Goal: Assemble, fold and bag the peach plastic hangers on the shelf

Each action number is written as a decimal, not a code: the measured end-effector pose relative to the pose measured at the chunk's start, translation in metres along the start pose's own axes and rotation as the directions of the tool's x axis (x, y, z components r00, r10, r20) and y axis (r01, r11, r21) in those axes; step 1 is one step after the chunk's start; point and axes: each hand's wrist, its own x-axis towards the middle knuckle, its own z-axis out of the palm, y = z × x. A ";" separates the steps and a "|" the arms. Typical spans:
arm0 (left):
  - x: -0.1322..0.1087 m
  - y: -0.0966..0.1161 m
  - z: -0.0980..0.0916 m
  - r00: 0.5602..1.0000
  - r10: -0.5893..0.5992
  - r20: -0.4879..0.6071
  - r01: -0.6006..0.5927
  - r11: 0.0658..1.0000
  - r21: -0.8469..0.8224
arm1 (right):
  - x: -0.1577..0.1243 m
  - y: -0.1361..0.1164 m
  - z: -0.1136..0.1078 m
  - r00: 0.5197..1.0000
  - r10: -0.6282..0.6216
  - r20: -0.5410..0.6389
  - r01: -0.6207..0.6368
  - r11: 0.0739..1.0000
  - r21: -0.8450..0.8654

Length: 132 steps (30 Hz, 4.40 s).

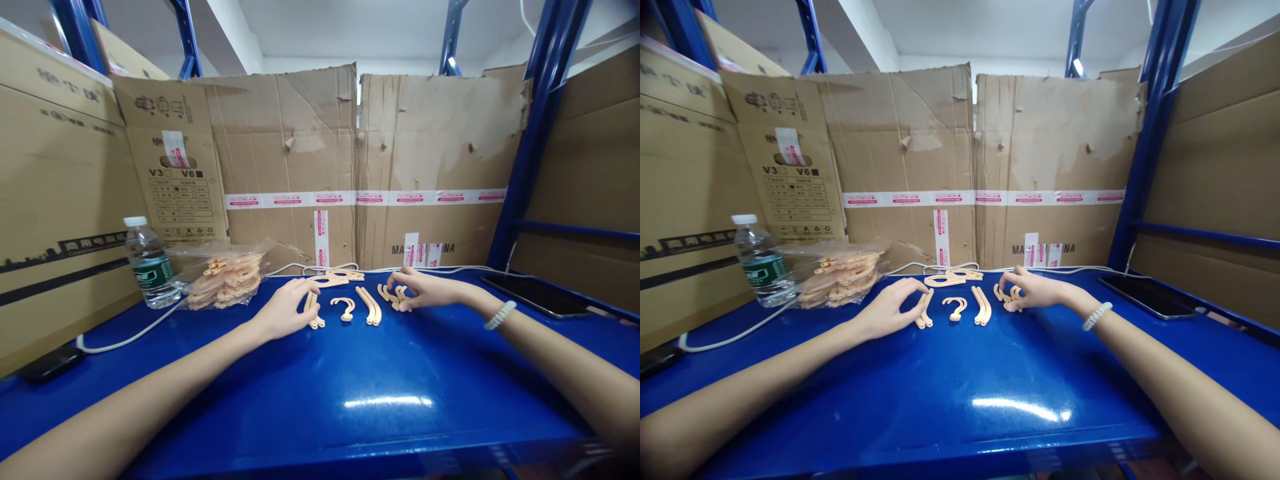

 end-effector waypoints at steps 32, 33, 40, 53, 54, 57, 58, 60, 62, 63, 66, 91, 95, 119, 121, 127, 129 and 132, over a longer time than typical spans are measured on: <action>0.033 0.031 -0.001 0.997 0.031 -0.070 -0.019 0.986 0.165 | 0.000 -0.070 0.017 0.966 0.216 -0.140 -0.023 0.613 0.790; 0.019 0.043 -0.001 0.992 0.030 -0.121 -0.013 0.990 0.142 | -0.002 -0.081 0.020 0.988 0.140 -0.059 -0.029 0.556 0.830; -0.032 0.071 0.015 0.976 -0.190 -0.108 0.155 0.950 -0.270 | -0.013 -0.113 0.036 0.997 0.055 -0.060 0.007 0.677 0.736; -0.022 0.072 0.015 0.921 -0.376 0.105 0.341 0.644 -0.684 | -0.019 -0.108 0.023 0.975 0.044 -0.216 0.136 0.652 0.746; -0.022 0.071 0.016 0.912 -0.394 0.113 0.355 0.622 -0.698 | -0.020 -0.105 0.019 0.979 0.040 -0.199 0.121 0.671 0.732; -0.022 0.065 0.017 0.885 -0.448 0.127 0.385 0.551 -0.740 | -0.024 -0.094 0.008 0.991 0.008 -0.133 0.084 0.737 0.671; -0.021 0.062 0.016 0.878 -0.464 0.115 0.381 0.534 -0.755 | -0.025 -0.090 0.005 0.994 0.003 -0.113 0.072 0.754 0.653; -0.020 0.059 0.015 0.866 -0.495 0.074 0.355 0.504 -0.787 | -0.026 -0.082 0.002 0.994 0.031 -0.105 0.043 0.770 0.637; -0.019 0.056 0.014 0.847 -0.530 0.035 0.327 0.468 -0.821 | -0.025 -0.076 0.001 0.982 0.103 -0.155 0.025 0.753 0.657; -0.018 0.055 0.013 0.838 -0.545 0.022 0.315 0.451 -0.835 | -0.025 -0.074 0.002 0.972 0.141 -0.185 0.024 0.731 0.682; -0.017 0.055 0.012 0.821 -0.571 -0.006 0.291 0.426 -0.857 | -0.023 -0.071 0.006 0.940 0.229 -0.255 0.051 0.642 0.765; -0.023 0.058 0.015 0.874 -0.146 0.463 0.484 0.340 -0.806 | -0.012 -0.100 0.056 0.954 -0.052 -0.295 0.284 0.479 0.831; -0.022 0.062 0.011 0.869 -0.106 0.483 0.476 0.445 -0.759 | -0.014 -0.104 0.060 0.882 -0.126 -0.454 0.434 0.595 0.677; -0.022 0.068 0.001 0.934 0.124 0.336 0.042 0.895 -0.445 | -0.017 -0.091 0.066 0.518 -0.686 -0.511 0.660 0.701 -0.272; -0.021 0.069 0.000 0.933 0.126 0.338 0.039 0.896 -0.441 | -0.017 -0.090 0.066 0.505 -0.694 -0.513 0.670 0.690 -0.275; -0.021 0.070 -0.002 0.937 0.126 0.326 0.034 0.896 -0.442 | -0.016 -0.090 0.064 0.463 -0.715 -0.523 0.702 0.656 -0.276; -0.021 0.070 0.000 0.938 0.128 0.321 0.032 0.893 -0.449 | -0.018 -0.092 0.061 0.459 -0.731 -0.505 0.703 0.646 -0.297; -0.021 0.067 0.005 0.939 0.103 0.328 0.083 0.858 -0.506 | -0.024 -0.097 0.054 0.434 -0.778 -0.454 0.682 0.613 -0.399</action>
